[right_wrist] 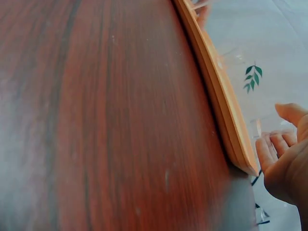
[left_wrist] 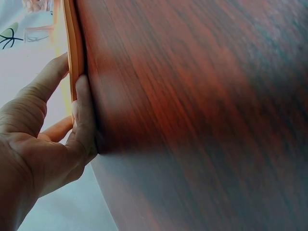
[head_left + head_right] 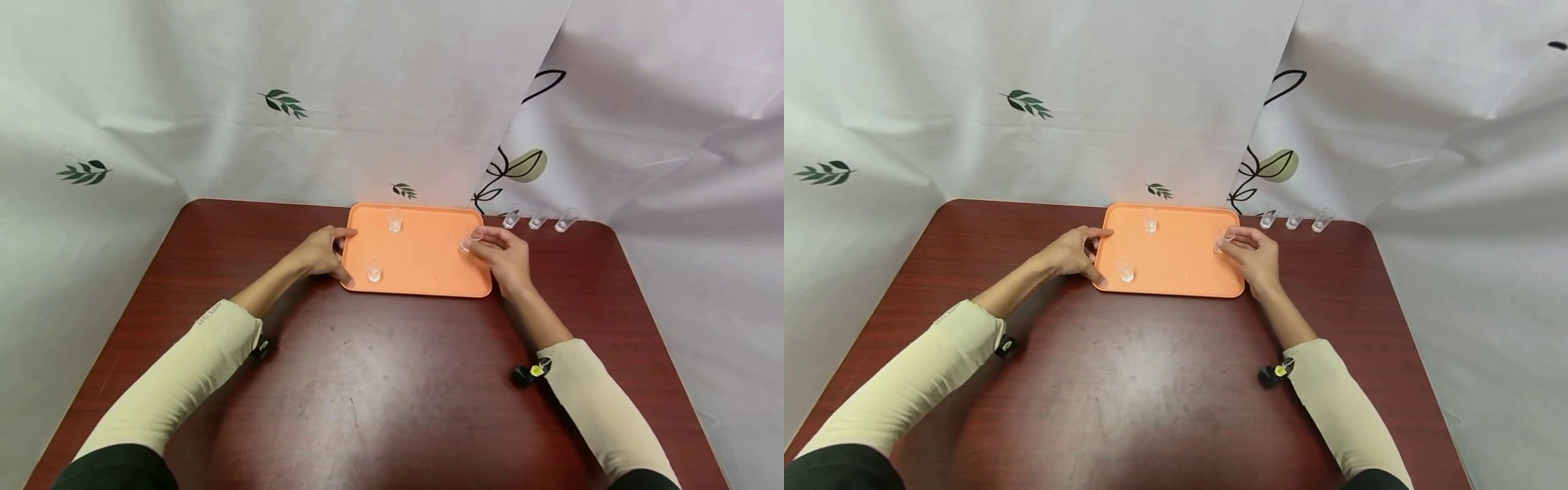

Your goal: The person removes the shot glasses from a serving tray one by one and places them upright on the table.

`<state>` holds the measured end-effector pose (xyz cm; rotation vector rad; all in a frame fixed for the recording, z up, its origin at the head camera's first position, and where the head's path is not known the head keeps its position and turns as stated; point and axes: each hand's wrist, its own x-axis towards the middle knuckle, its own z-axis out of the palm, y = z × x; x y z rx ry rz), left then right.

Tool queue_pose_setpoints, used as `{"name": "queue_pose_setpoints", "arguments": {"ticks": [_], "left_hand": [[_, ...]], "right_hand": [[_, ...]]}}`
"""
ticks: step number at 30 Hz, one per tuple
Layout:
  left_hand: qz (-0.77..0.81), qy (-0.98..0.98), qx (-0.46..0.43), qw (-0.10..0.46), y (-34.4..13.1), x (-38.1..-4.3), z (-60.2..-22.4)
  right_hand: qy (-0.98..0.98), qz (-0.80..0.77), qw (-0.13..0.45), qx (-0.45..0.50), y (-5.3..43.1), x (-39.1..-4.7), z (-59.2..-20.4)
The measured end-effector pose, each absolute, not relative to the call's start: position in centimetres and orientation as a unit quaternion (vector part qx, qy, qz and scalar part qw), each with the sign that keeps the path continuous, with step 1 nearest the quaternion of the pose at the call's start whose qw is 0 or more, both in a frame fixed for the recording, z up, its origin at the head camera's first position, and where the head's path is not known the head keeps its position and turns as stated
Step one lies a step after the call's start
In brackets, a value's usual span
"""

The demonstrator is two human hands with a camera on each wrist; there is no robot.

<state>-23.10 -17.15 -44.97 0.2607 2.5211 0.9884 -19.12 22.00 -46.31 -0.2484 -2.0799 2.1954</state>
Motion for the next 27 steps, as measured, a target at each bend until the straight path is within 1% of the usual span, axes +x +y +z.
{"name": "queue_pose_setpoints", "arguments": {"ticks": [8, 13, 16, 27], "left_hand": [[0.358, 0.905, 0.082, 0.214, -17.1, -23.4, -45.2], [0.355, 0.907, 0.085, 0.209, -17.2, -23.4, -45.2], [0.362, 0.903, 0.085, 0.214, -16.9, -22.9, -44.4], [0.359, 0.903, 0.076, 0.223, -16.7, -22.5, -44.2]], "right_hand": [[-0.684, 0.72, 0.064, -0.1, 24.0, -18.8, -46.1], [-0.662, 0.738, 0.083, -0.1, 25.8, -18.6, -45.8], [-0.651, 0.746, 0.097, -0.103, 26.9, -18.4, -45.6], [-0.626, 0.751, 0.13, -0.162, 31.2, -18.4, -45.9]]}}
